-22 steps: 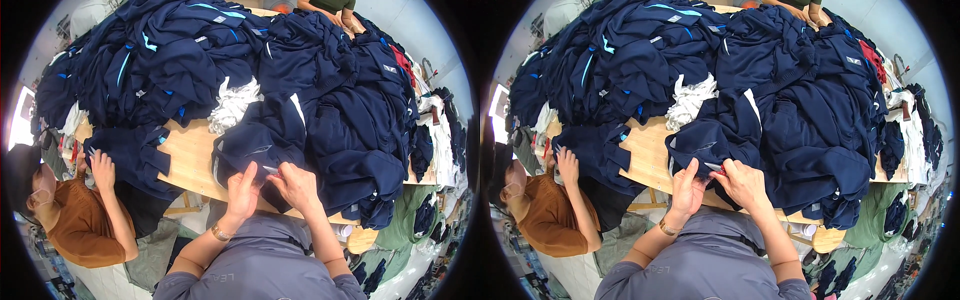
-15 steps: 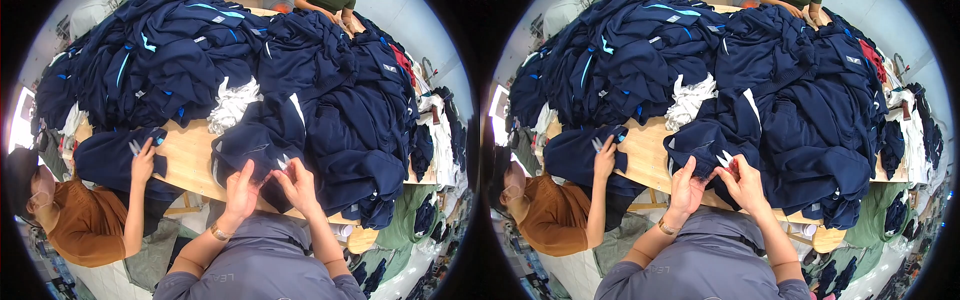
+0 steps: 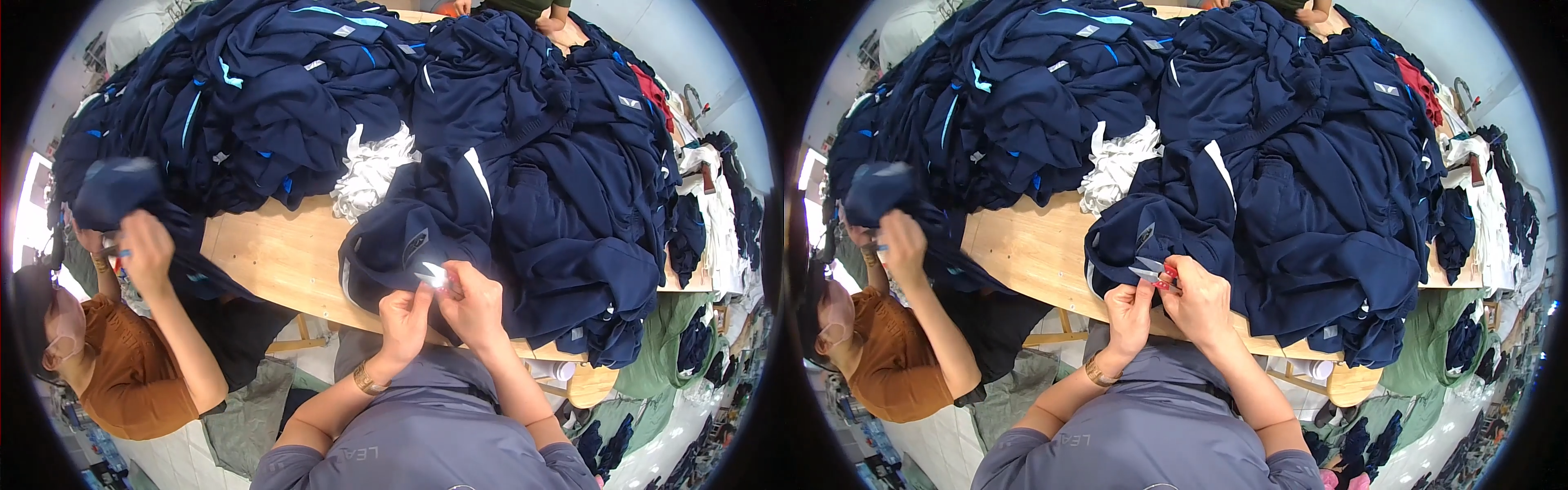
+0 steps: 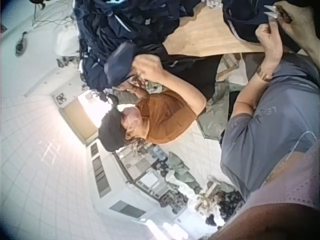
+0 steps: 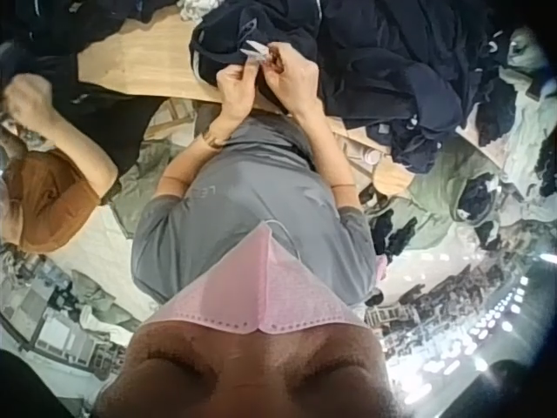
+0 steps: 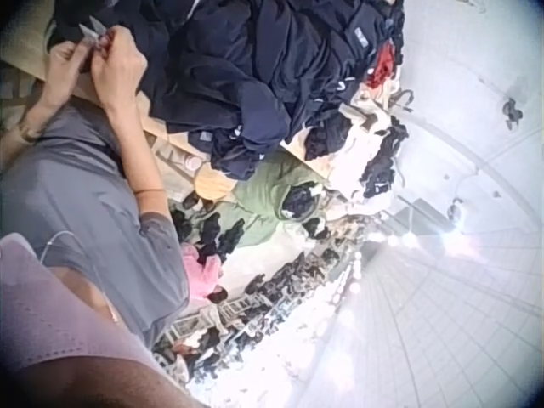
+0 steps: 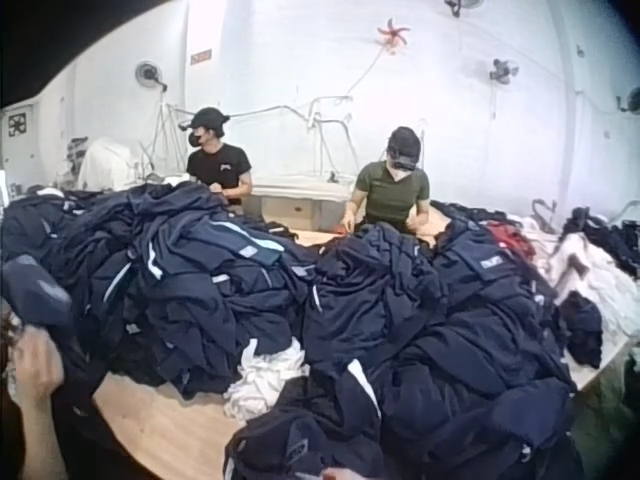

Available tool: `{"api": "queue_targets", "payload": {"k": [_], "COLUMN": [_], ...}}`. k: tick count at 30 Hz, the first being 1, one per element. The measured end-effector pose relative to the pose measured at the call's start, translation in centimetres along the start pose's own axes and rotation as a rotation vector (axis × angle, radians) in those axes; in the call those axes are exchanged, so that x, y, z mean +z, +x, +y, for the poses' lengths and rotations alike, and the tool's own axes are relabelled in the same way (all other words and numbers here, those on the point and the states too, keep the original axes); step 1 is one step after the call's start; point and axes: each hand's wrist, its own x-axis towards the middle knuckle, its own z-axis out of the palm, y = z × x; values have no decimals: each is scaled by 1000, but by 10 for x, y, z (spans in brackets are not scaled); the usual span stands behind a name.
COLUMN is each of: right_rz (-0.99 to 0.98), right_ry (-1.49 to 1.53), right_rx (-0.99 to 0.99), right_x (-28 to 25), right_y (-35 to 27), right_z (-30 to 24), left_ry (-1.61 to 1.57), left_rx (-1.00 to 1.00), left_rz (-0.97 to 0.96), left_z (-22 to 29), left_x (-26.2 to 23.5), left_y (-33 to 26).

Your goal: Trimming loose threads from blue garments using a pair of thread snips.

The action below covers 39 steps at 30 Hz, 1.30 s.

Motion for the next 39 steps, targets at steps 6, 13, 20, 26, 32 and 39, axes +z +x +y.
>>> {"api": "queue_targets", "payload": {"k": [6,13,20,26,32,39], "right_rz": [-150,-168,-173,-159,-130,-145], "right_ry": [846,1242,21,-221,-300,-306], "right_rx": [621,710,108,-104,-174,-190], "right_x": [-7,-18,-13,-12,-11,-13], "right_y": [5,-1,-11,-6,-2,1], "right_z": [13,19,27,25,26,26], "left_ry": [-550,-824,-825,-742,-726,-710], "left_rx": [-313,-446,-461,-371,-352,-326], "left_rz": [34,-115,-144,-190,-151,-143], "left_z": [21,24,25,14,13,11], "left_x": [11,-3,-7,-10,-8,-7], "left_y": [13,21,22,17,15,13]}}
